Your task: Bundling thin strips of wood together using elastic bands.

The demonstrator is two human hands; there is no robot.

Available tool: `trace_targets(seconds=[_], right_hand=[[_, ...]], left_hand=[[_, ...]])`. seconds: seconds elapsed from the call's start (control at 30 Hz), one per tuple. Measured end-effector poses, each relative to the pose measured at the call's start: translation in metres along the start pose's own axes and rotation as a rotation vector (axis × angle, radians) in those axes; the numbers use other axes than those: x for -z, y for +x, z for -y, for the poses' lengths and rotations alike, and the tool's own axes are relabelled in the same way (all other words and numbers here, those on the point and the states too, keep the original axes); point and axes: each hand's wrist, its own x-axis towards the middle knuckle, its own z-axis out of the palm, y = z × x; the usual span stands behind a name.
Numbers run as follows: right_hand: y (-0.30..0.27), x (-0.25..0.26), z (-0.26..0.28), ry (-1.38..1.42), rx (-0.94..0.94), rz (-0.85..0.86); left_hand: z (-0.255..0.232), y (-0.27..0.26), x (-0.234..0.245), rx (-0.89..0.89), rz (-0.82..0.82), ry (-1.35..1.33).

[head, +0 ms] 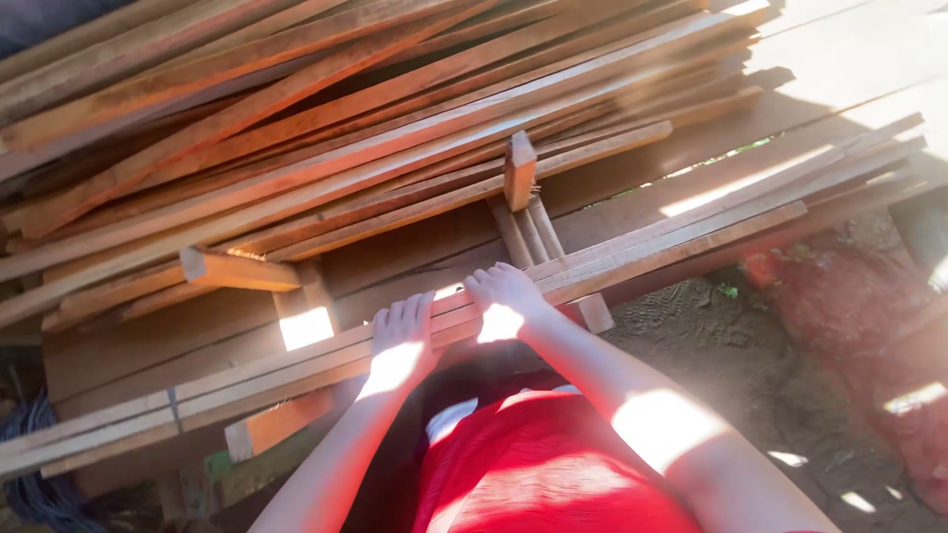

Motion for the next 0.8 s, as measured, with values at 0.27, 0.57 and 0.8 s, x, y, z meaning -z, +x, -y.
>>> trace_targets(seconds=[0.27, 0.57, 0.8], right_hand=[[0.02, 0.035, 0.018, 0.005, -0.093, 0.282], [0.031, 0.043, 0.014, -0.019, -0.041, 0.331], [0.026, 0.045, 0.026, -0.066, -0.107, 0.374]], left_hand=[[-0.001, -0.005, -0.004, 0.021, 0.007, 0.017], [0.007, -0.013, -0.007, -0.1, -0.087, 0.224], [0.0, -0.02, 0.001, -0.069, -0.065, 0.157]])
